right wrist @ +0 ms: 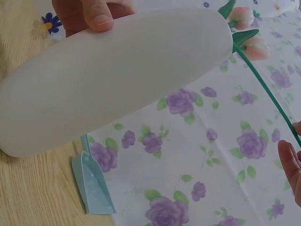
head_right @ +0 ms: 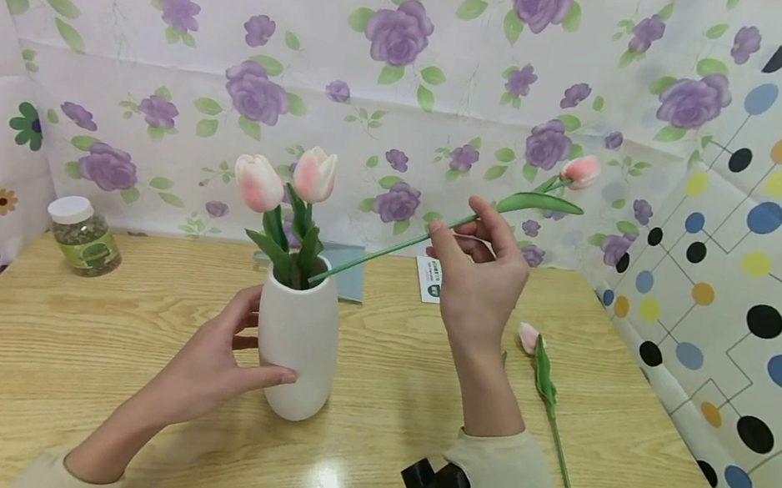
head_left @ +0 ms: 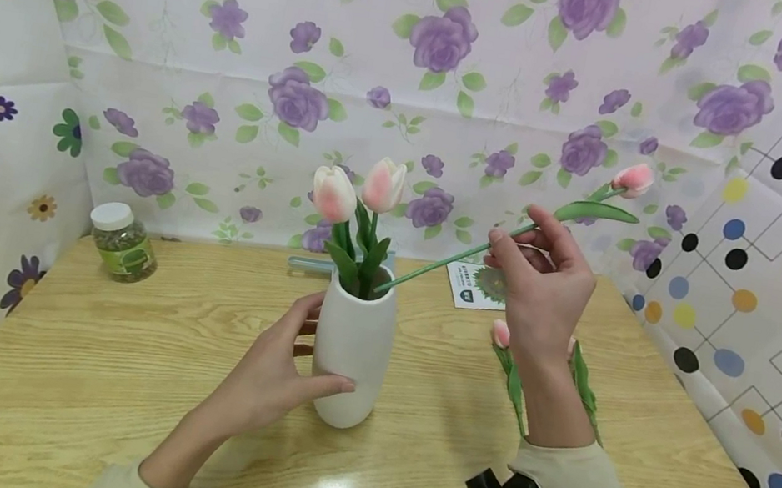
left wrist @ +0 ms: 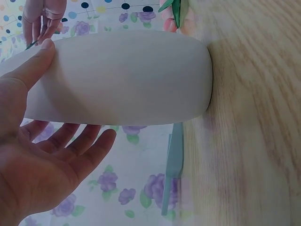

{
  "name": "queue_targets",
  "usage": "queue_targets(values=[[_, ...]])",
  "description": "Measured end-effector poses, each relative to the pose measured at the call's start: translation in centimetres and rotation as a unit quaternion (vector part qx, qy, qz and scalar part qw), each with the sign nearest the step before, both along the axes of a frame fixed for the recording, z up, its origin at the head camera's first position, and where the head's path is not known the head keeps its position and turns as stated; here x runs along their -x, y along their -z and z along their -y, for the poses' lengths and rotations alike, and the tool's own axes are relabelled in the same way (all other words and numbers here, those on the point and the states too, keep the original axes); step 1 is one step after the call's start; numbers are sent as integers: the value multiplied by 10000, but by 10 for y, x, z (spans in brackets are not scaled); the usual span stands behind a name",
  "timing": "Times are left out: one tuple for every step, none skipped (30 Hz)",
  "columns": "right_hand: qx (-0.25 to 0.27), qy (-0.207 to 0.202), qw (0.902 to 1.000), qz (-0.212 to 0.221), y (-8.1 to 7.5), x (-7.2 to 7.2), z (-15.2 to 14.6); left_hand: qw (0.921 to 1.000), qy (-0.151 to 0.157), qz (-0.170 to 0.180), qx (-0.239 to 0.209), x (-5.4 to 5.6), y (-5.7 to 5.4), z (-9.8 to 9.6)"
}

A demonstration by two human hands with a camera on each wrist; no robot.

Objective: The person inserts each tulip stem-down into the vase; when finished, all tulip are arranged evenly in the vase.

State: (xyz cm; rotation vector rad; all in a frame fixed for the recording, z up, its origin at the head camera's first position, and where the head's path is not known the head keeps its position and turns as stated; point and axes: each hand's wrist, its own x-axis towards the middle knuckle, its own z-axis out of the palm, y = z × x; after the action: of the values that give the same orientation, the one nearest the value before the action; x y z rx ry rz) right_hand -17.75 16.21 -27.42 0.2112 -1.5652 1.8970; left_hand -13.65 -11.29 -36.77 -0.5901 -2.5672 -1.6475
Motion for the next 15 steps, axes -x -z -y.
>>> queue_targets(values=[[-62,40,10000,-36,0,0,0,10000,1,11,-8,0,0,0],[-126,76,9999,-80,0,0,1,10000,1,20,-16,0,0,0],[-176,111,9997,-123,-1,0,1,10000,2,28,-25,0,0,0],[-228,150,9995,-169,-1,-1,1,10000,4,32,-28,0,0,0],[-273,183,9992,-222,-1,-1,2,10000,7,35,-31,0,0,0],[-306,206,9990,-268,-2,-1,2,10000,9,41,-28,0,0,0],[-339,224,9987,-312,-3,-1,2,10000,7,42,-25,0,0,0],[-360,225,9984,-366,-4,-1,3,10000,3,48,-23,0,0,0],[-385,235,9981,-422,-5,-2,3,10000,0,47,-19,0,0,0],[-400,236,9978,-480,-6,-2,4,10000,0,46,-17,0,0,0],[-406,222,9975,-535,-8,-2,5,10000,0,45,-16,0,0,0],[-428,212,9972,-582,-9,-2,6,10000,-1,42,-15,0,0,0],[-450,189,9968,-633,-11,-2,6,10000,-2,38,-16,0,0,0],[-469,146,9963,-702,-12,-2,7,10000,-4,36,-13,0,0,0],[-480,96,9959,-761,-14,-1,9,10000,-2,25,-8,0,0,0]])
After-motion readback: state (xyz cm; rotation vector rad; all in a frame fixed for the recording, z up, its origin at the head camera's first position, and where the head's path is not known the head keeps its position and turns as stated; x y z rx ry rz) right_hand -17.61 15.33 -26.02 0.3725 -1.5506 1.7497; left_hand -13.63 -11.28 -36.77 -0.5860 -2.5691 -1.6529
